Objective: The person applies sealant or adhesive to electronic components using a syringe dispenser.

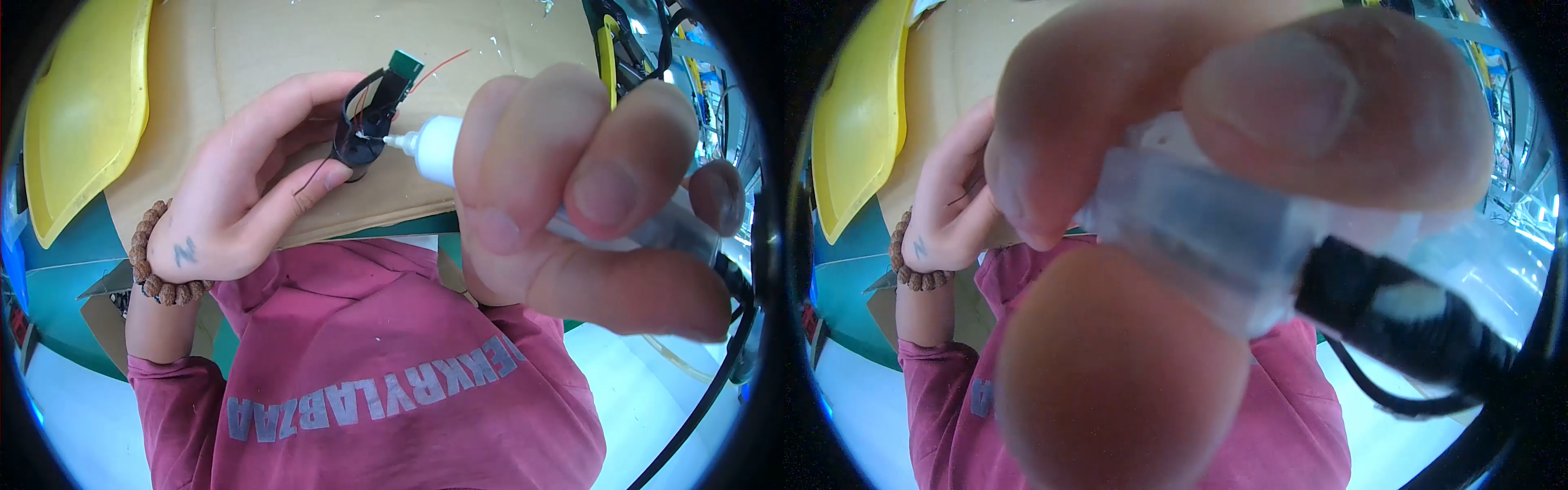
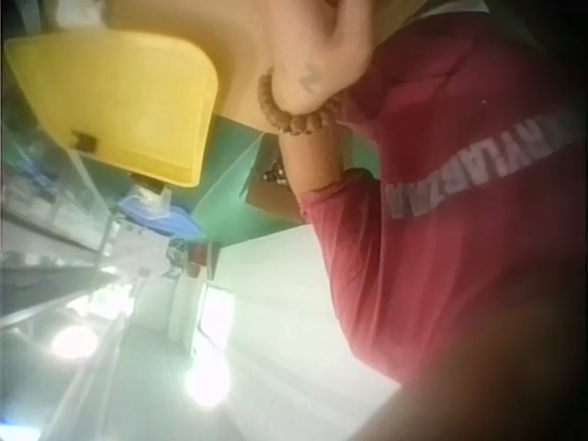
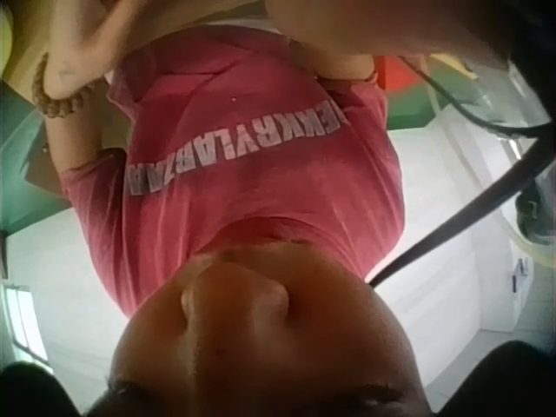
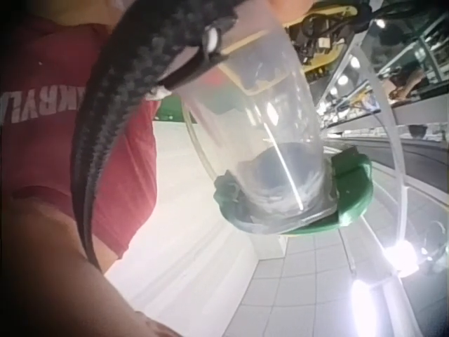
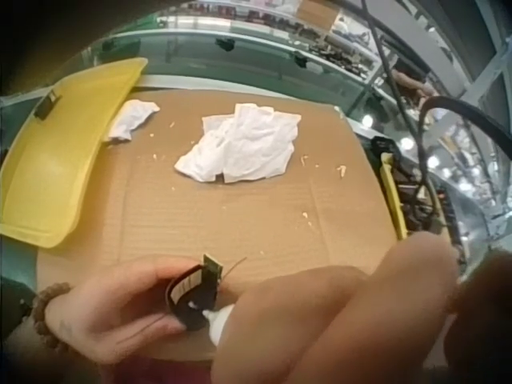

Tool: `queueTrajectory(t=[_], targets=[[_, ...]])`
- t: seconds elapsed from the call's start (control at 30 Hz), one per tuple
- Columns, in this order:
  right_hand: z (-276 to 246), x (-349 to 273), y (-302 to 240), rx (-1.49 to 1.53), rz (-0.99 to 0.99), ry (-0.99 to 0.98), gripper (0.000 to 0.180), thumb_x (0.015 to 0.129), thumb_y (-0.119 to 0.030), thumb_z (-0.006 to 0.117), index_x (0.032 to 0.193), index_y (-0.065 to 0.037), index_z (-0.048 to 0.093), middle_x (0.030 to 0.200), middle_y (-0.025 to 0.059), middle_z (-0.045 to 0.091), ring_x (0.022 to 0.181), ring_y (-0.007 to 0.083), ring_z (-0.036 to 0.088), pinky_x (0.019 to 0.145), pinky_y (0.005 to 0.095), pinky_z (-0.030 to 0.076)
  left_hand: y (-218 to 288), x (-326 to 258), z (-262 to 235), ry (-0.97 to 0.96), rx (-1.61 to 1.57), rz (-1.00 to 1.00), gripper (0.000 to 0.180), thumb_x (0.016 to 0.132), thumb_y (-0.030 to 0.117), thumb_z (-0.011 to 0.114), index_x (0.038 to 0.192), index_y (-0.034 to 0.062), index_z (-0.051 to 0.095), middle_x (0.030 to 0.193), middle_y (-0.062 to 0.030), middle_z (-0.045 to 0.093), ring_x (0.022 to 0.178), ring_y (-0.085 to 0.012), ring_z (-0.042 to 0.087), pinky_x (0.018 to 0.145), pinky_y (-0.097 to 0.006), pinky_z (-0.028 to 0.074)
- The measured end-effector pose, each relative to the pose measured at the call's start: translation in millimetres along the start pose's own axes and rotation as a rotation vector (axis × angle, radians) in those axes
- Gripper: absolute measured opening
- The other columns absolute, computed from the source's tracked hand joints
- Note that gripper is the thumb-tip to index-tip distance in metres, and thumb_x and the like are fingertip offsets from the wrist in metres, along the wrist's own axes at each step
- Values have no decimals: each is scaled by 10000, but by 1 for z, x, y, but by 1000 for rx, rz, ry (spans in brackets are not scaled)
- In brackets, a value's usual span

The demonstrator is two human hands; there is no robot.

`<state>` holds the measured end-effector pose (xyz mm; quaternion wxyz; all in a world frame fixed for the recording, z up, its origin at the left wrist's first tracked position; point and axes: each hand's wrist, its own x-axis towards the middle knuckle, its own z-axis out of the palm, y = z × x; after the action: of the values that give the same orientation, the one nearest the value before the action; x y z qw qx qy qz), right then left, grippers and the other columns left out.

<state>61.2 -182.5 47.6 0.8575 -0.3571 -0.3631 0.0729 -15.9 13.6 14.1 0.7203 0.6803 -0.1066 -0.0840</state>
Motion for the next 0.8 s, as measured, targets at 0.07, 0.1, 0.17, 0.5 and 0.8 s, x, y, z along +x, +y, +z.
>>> queueTrajectory(t=[0.07,0.1,0.17,0.5,0.8], targets=[[-2,-2,-7,7,4,-4,449,937,-492,337,1190,-150,483,951,49,519,600,141,481,509,280,384,-2,-1,-1,-5,37,18,498,895,43,499,1342,-52,302,1272,-139,469,1183,-196,454,996,-326,357],[2,-2,-2,5,3,-3,449,937,-491,338,1190,-150,483,951,49,519,601,141,481,509,280,384,-1,-1,-1,-7,36,19,498,895,43,499,1342,-52,302,1272,-139,469,1183,-196,454,996,-326,357],[2,-2,-4,0,1,-1,448,937,-490,339,1190,-149,483,951,50,519,601,141,481,509,279,384,0,1,-1,-22,34,10,491,893,33,491,1339,-52,307,1277,-139,464,1181,-195,456,998,-325,355],[-1,-1,4,4,1,2,445,938,-485,345,1191,-145,483,953,50,518,604,141,482,509,279,384,4,0,-1,-26,77,0,494,895,53,504,1336,-54,309,1285,-145,455,1211,-207,431,1016,-333,332],[0,-3,0,6,-1,3,443,939,-480,350,1192,-142,483,954,50,517,606,142,482,510,278,383,3,0,-1,-32,22,-31,499,901,69,503,1341,-50,302,1293,-143,448,1204,-208,436,1012,-332,334]])
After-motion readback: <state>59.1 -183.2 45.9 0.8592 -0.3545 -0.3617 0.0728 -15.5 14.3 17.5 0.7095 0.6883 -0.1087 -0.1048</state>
